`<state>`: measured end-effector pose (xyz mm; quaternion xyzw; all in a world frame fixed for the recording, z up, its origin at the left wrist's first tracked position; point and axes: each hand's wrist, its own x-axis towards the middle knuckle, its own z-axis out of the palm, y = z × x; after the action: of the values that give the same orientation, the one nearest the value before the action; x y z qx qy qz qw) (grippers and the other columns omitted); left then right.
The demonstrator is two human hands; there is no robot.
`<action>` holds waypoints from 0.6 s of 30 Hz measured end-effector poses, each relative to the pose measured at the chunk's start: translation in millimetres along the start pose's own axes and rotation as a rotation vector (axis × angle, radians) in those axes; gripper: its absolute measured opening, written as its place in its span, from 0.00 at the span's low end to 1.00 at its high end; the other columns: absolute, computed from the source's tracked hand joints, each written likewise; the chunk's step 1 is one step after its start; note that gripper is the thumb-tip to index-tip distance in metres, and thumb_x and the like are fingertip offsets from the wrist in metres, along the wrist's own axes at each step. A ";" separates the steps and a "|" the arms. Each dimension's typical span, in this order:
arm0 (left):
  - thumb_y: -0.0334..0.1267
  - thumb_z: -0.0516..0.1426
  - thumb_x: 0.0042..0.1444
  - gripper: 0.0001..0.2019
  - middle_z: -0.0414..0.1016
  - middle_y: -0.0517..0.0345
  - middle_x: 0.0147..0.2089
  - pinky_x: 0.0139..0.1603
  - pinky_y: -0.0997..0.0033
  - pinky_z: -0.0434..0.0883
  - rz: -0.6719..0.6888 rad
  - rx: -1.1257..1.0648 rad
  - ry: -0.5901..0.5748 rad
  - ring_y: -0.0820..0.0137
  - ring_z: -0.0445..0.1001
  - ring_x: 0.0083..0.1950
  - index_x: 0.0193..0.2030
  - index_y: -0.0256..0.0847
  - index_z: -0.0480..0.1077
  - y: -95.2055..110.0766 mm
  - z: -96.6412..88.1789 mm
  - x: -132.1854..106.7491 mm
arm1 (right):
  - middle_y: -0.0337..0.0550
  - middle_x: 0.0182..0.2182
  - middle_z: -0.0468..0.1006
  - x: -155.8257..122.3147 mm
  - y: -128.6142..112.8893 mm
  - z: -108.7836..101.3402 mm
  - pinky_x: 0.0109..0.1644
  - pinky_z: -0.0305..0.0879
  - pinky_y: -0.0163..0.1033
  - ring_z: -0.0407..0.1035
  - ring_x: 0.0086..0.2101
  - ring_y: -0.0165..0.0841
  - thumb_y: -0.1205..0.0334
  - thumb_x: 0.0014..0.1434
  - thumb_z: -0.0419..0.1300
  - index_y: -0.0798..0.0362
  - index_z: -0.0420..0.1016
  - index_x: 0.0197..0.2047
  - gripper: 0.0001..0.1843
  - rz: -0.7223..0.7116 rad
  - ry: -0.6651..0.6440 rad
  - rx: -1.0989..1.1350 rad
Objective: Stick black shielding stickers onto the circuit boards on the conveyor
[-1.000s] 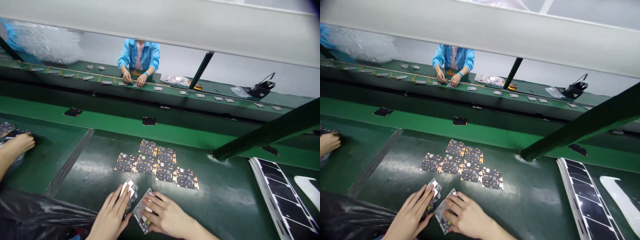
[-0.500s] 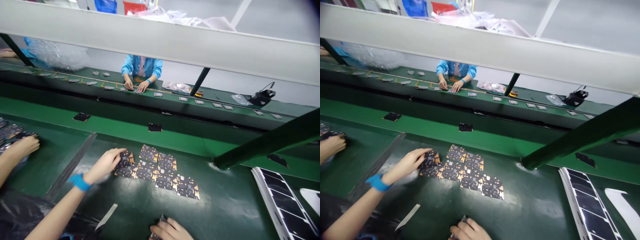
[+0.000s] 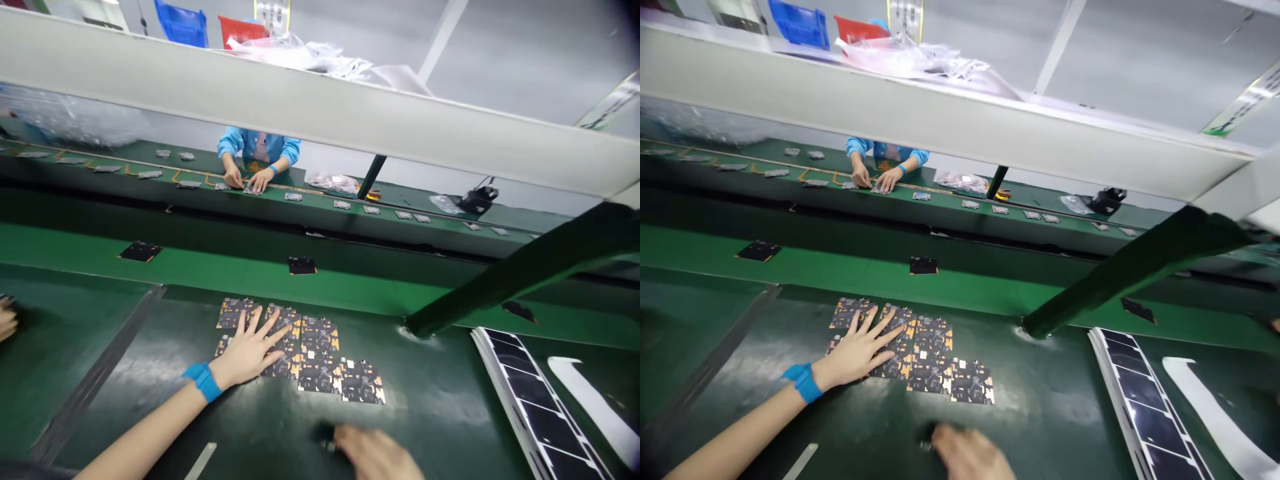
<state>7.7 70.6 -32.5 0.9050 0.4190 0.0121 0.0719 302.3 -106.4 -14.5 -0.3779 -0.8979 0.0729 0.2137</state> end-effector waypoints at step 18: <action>0.50 0.48 0.67 0.29 0.38 0.53 0.76 0.63 0.20 0.47 -0.197 0.012 0.076 0.31 0.37 0.73 0.72 0.60 0.43 -3.7 1.0 -25.8 | 0.49 0.71 0.52 64.8 83.5 40.0 0.65 0.51 0.68 0.45 0.68 0.54 0.47 0.69 0.52 0.39 0.58 0.69 0.28 0.424 -0.060 -0.144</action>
<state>-11.8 53.3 -33.0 0.8587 0.5086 0.0368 0.0514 298.4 -0.5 -53.5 -0.5701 -0.8072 0.0629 0.1393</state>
